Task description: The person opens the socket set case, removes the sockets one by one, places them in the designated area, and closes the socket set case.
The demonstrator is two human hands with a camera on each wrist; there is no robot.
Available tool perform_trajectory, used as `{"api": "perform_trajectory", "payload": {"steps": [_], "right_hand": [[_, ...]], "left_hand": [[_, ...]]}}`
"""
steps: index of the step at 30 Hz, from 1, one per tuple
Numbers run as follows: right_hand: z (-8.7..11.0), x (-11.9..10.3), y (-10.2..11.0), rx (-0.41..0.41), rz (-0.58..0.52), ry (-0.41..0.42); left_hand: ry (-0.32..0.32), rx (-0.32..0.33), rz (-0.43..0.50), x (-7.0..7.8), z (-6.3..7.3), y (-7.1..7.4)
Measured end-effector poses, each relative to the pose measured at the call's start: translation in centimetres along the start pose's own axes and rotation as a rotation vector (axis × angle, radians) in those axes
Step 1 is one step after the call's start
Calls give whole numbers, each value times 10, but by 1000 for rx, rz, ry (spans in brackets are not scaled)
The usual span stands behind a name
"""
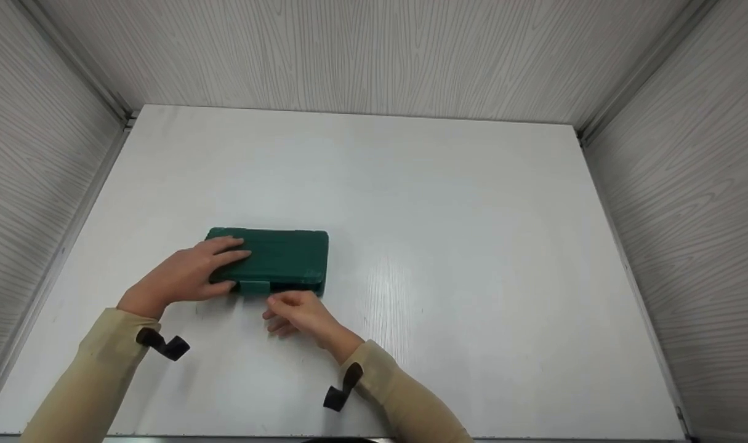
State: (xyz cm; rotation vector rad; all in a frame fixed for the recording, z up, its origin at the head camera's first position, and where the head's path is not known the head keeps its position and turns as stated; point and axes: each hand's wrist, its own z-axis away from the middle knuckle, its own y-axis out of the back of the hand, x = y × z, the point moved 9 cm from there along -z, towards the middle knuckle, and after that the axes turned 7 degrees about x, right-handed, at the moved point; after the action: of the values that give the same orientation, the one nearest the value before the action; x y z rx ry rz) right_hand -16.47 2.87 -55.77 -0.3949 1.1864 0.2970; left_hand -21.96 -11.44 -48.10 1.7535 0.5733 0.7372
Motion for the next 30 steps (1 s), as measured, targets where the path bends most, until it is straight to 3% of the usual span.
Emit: {"api": "perform_trajectory", "payload": {"steps": [7,11,16,20,23,26,30], "right_hand": [[10,-31,11,37,102,159],[26,-63,14,77,123,285],[38,-90,34,226,184,494],[36,-94,58,396,333,674],[38,-100,66,467,469,818],[39,-101,66,459,599,954],[37,-96,58,391,807,1101]], "left_hand": [[-4,42,31,0,0,7],[8,45,36,0,0,10],[9,58,25,1,2,10],[-6,79,7,2,2,13],[-14,87,-8,2,1,14],[-18,96,-15,3,1,15],[-20,118,-7,4,2,18]]}}
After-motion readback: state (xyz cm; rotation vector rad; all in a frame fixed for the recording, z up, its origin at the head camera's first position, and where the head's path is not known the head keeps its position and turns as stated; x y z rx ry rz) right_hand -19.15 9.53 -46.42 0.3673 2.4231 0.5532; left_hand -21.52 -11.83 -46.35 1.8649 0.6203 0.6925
